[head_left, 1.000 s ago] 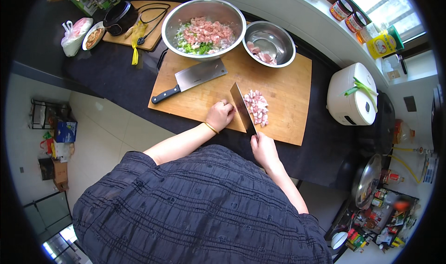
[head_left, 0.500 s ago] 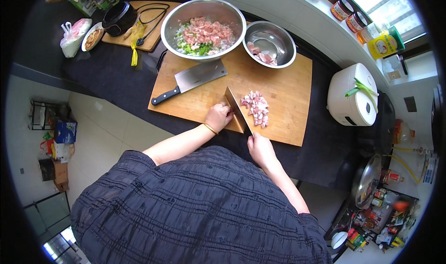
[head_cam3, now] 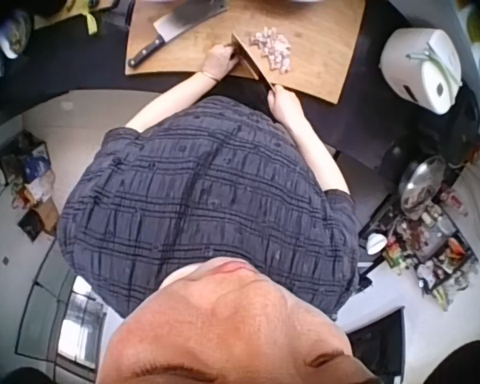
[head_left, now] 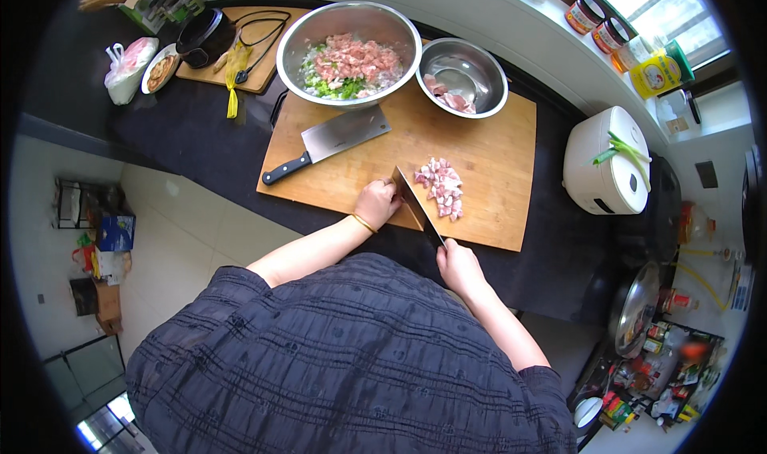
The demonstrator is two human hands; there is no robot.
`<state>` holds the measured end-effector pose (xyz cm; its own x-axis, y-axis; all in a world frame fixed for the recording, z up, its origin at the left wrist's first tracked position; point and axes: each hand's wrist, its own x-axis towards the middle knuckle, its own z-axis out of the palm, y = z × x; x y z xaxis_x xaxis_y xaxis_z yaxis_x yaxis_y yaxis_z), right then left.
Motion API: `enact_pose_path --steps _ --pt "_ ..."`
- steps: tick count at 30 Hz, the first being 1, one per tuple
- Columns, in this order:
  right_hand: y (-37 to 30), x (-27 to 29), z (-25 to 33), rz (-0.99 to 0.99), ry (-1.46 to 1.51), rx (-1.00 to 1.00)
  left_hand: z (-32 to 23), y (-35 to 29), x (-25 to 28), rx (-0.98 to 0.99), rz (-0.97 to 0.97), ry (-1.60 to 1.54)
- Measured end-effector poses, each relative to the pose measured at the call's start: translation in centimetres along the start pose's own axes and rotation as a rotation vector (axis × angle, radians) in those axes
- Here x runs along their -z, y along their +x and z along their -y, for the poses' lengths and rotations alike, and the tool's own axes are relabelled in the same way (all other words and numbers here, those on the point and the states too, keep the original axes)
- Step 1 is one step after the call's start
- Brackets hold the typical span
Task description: The person chops raw meat into small pieces on a wooden cutting board using a cleaver. They occasionally use a second knife to assist in gathering the chopped meat. The chopped meat is transferred into a metal bowl containing other ingredients.
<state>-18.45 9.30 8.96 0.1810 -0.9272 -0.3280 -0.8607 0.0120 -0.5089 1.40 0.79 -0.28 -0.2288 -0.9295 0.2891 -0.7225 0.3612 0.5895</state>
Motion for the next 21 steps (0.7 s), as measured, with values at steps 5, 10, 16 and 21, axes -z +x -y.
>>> enact_pose_path --steps 5,10,16,21 --pt "2.1 -1.2 0.9 -0.055 0.008 0.019 -0.1 0.0 -0.2 -0.011 -0.061 -0.026" --pt "4.3 -1.5 3.2 -0.08 0.014 -0.04 0.2 0.2 -0.1 -0.039 -0.038 -0.016" --pt "2.1 1.1 -1.5 -0.008 0.291 -0.231 -0.9 0.8 0.5 0.079 0.039 -0.007" --pt "0.3 4.1 -0.3 -0.153 0.724 -0.298 -2.5 3.6 -2.5 0.07 0.099 -0.145"
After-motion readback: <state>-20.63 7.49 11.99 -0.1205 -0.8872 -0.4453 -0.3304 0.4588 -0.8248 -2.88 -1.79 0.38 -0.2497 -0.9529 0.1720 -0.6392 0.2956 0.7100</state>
